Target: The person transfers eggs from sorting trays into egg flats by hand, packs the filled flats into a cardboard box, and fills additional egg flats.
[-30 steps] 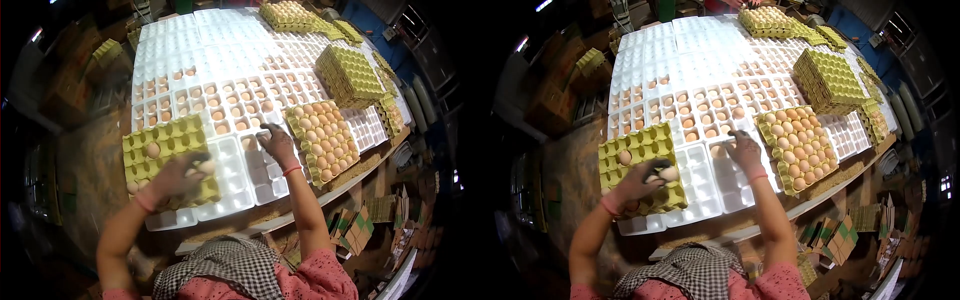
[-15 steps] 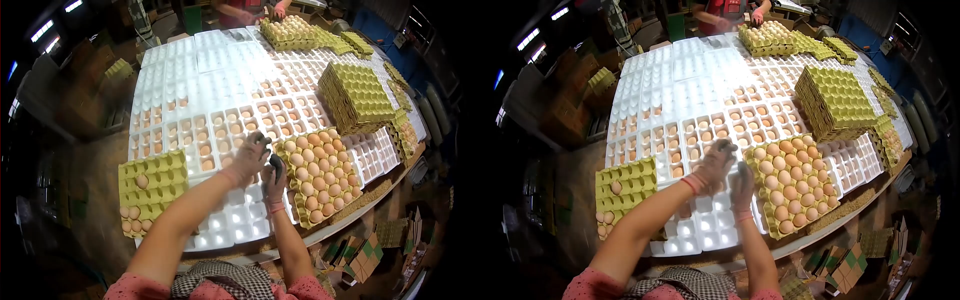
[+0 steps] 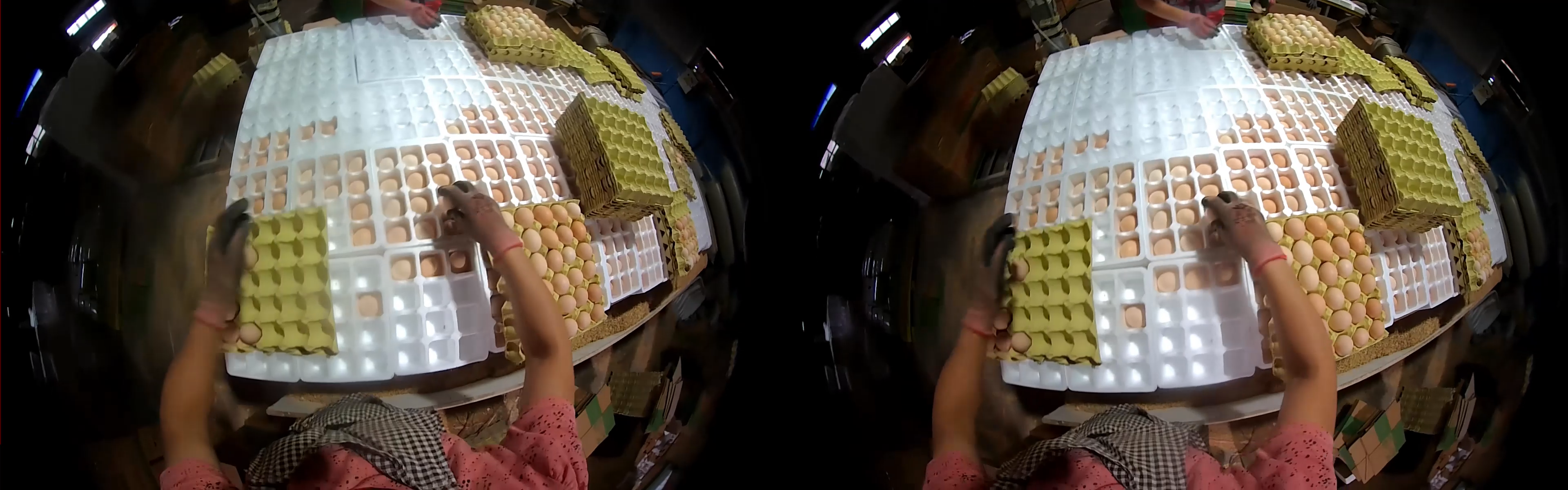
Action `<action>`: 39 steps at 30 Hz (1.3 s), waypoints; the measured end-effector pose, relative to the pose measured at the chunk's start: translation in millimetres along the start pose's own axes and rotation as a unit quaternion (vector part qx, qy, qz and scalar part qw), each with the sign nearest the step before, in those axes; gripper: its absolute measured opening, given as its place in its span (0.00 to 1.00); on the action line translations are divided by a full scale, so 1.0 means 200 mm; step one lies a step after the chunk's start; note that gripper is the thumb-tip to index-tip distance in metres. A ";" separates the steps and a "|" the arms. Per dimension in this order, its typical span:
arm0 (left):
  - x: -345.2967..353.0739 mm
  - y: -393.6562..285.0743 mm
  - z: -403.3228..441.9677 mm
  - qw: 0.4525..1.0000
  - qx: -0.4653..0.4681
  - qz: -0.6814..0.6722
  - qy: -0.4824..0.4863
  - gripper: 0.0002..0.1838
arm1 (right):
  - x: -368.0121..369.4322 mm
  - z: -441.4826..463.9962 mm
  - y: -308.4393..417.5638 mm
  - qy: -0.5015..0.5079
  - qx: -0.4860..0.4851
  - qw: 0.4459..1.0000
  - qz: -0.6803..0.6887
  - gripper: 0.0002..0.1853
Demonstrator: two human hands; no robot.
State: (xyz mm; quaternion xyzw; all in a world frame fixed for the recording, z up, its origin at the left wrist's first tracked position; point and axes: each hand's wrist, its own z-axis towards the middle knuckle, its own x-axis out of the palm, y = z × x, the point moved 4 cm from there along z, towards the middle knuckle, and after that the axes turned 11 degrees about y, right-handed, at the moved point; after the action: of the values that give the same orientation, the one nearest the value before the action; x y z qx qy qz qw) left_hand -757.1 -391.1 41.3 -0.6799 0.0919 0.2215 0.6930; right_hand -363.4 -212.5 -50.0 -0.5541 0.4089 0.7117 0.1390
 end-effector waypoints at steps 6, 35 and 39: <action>-0.80 0.51 -0.97 0.980 -0.113 0.010 -0.165 0.21 | 0.08 -0.56 0.30 0.164 0.128 0.977 -0.038 0.26; -0.87 0.76 -0.64 0.980 0.051 0.142 0.131 0.30 | 0.60 0.28 2.03 0.035 -0.010 0.966 0.255 0.28; -0.67 0.69 -0.54 0.866 0.050 0.403 0.293 0.45 | 1.01 0.44 2.12 0.082 -0.078 0.981 -0.157 0.15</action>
State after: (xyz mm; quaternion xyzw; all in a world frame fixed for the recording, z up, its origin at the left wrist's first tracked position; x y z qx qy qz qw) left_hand -915.4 -524.8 -31.6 -0.5822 0.5670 0.2674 0.5177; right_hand -768.9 -465.1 -45.3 -0.6770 0.2701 0.6628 0.1716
